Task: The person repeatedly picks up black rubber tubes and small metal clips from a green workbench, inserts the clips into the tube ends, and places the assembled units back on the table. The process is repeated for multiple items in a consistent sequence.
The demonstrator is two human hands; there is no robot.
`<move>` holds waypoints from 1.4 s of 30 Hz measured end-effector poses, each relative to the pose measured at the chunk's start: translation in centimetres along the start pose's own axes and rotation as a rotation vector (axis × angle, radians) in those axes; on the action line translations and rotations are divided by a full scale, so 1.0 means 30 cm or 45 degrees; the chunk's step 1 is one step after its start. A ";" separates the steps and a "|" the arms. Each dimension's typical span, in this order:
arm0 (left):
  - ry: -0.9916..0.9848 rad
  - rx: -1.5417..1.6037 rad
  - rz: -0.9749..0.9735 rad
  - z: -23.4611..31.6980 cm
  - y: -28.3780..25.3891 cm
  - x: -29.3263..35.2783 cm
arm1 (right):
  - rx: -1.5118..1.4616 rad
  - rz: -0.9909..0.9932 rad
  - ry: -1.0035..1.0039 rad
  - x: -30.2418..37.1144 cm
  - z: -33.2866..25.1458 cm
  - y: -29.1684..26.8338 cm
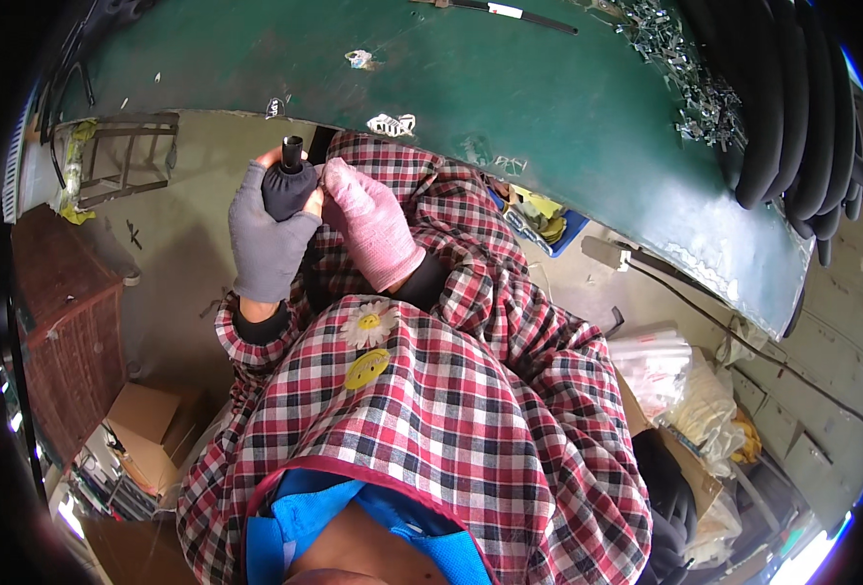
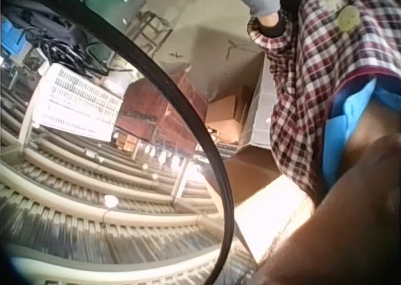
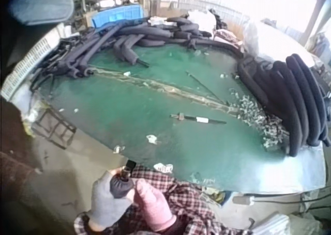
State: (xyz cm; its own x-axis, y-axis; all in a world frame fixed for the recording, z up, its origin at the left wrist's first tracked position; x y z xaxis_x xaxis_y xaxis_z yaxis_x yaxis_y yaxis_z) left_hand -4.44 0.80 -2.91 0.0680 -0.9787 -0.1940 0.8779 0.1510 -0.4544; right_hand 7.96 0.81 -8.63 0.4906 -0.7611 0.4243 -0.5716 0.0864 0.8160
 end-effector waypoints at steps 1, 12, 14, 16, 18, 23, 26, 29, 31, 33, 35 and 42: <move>0.009 -0.003 -0.008 0.008 -0.004 -0.001 | 0.039 -0.027 -0.010 -0.013 0.001 -0.017; -0.031 -0.068 -0.095 0.011 -0.031 0.004 | 0.012 -0.135 0.207 0.016 -0.027 -0.014; -0.029 -0.060 -0.067 0.016 -0.025 0.011 | 0.029 -0.132 0.134 0.012 -0.020 -0.017; -0.008 -0.033 -0.043 0.010 -0.013 0.016 | 0.091 -0.032 0.057 0.014 -0.016 -0.018; 0.019 0.018 0.005 -0.003 0.001 0.021 | 0.265 0.081 -0.125 0.026 -0.042 0.000; 0.017 0.187 0.018 -0.020 0.003 0.031 | 0.462 0.057 -0.600 0.090 -0.183 0.070; 0.131 0.203 -0.113 -0.011 0.020 0.040 | 0.481 -0.043 -0.508 0.090 -0.276 0.115; 0.167 0.098 -0.093 0.007 0.033 0.035 | 0.472 -0.145 -0.374 0.047 -0.283 0.093; 0.226 0.011 -0.082 0.011 0.041 0.037 | 0.414 -0.102 -0.270 0.031 -0.263 0.076; 0.282 -0.013 -0.075 0.000 0.058 0.042 | 0.383 -0.130 -0.209 0.026 -0.250 0.060; 0.295 -0.059 -0.073 0.000 0.060 0.047 | 0.395 -0.128 -0.146 0.034 -0.251 0.069; 0.342 -0.128 -0.091 0.003 0.052 0.047 | 0.341 -0.180 -0.106 0.019 -0.255 0.053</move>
State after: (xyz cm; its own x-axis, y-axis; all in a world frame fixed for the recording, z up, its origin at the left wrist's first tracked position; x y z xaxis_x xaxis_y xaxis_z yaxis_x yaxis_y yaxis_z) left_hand -2.92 -0.36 -3.81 -0.1321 -0.9174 -0.3755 0.8237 0.1091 -0.5564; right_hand 12.37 5.41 -4.09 0.5287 -0.8043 0.2712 -0.6598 -0.1884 0.7274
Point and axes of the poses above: each hand's wrist, its own x-axis away from the middle knuckle, its own y-axis out of the palm, z = x × y, the point moved 1 cm from there along -x, towards the middle knuckle, and after that the axes turned 9 degrees about y, right-handed, at the moved point
